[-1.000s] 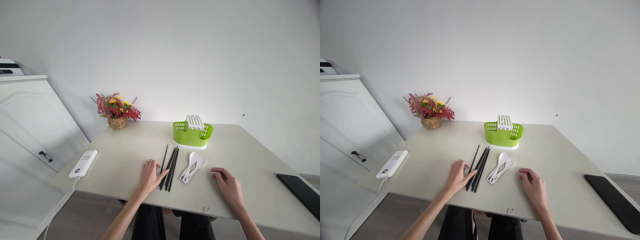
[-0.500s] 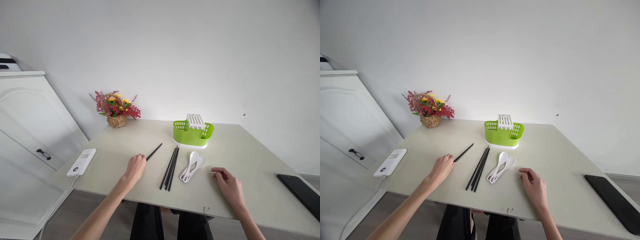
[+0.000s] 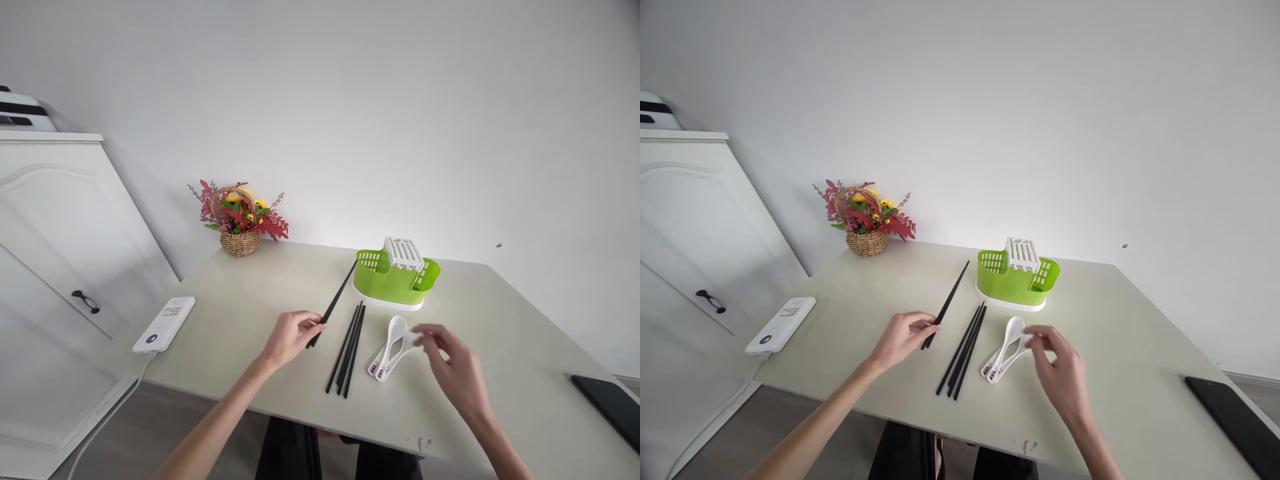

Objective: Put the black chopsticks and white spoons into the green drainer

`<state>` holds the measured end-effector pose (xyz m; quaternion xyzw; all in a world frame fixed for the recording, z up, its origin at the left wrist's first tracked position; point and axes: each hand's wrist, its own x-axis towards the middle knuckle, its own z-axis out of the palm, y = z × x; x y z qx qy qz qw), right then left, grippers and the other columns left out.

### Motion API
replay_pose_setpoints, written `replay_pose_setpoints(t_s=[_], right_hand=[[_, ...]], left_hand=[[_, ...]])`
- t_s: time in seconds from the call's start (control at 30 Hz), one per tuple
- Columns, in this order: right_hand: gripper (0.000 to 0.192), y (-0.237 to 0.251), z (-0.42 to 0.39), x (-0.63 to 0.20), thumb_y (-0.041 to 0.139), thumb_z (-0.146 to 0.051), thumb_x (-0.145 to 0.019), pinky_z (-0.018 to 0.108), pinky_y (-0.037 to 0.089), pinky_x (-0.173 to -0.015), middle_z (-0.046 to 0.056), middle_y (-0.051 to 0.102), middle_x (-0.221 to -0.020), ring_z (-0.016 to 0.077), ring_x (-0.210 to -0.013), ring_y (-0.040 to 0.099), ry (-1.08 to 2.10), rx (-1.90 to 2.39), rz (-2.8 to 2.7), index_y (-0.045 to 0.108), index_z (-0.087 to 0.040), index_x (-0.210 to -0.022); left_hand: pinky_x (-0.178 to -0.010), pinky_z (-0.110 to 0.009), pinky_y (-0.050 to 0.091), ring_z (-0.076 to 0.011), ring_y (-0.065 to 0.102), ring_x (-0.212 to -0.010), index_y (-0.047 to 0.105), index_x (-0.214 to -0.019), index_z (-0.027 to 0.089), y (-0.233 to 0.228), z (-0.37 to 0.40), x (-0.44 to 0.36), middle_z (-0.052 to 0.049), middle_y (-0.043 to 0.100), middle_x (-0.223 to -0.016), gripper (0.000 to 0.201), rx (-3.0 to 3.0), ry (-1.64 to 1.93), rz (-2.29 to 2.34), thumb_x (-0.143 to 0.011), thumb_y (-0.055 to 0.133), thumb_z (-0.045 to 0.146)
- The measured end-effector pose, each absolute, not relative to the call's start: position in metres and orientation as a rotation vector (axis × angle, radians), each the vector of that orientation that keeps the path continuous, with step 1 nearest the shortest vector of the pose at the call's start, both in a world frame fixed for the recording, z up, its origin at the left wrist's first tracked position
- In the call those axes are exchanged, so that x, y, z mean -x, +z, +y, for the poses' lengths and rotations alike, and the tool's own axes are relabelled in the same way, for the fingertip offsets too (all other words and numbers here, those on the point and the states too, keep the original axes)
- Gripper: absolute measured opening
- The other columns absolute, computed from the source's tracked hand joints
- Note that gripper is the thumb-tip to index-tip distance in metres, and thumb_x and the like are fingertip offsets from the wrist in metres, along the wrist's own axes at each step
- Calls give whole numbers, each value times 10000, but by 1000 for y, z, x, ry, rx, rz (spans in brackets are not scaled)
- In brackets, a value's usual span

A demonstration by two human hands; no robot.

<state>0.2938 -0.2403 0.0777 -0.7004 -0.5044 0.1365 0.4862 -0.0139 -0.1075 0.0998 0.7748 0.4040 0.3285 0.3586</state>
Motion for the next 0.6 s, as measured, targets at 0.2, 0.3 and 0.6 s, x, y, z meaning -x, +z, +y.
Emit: replay_pose_setpoints(t_s=[0.2, 0.3, 0.6], right_hand=[[519, 155, -175, -231, 551, -566, -980, 303, 569, -721, 57, 704, -1019, 184, -837, 673, 543, 1352, -1717, 583, -228, -1373], [410, 176, -153, -218, 499, -566, -1015, 296, 526, -685, 20, 671, -828, 169, -737, 623, 510, 1321, -1812, 680, -216, -1126], [365, 168, -136, -210, 466, -442, -1056, 285, 415, -629, -4, 633, -750, 149, -640, 532, 407, 1291, -1939, 531, -244, -756]], left_hand=[[-809, -323, 604, -242, 772, -888, 767, -962, 211, 85, -118, -12, -52, 807, -936, 270, -1852, 926, 884, -910, 704, 469], [-808, -307, 599, -238, 769, -868, 773, -960, 192, 83, -117, -17, -61, 808, -930, 296, -1850, 929, 843, -929, 687, 474], [-873, -309, 617, -259, 780, -924, 806, -943, 188, 73, -104, -14, -47, 820, -957, 268, -1784, 926, 835, -891, 749, 445]])
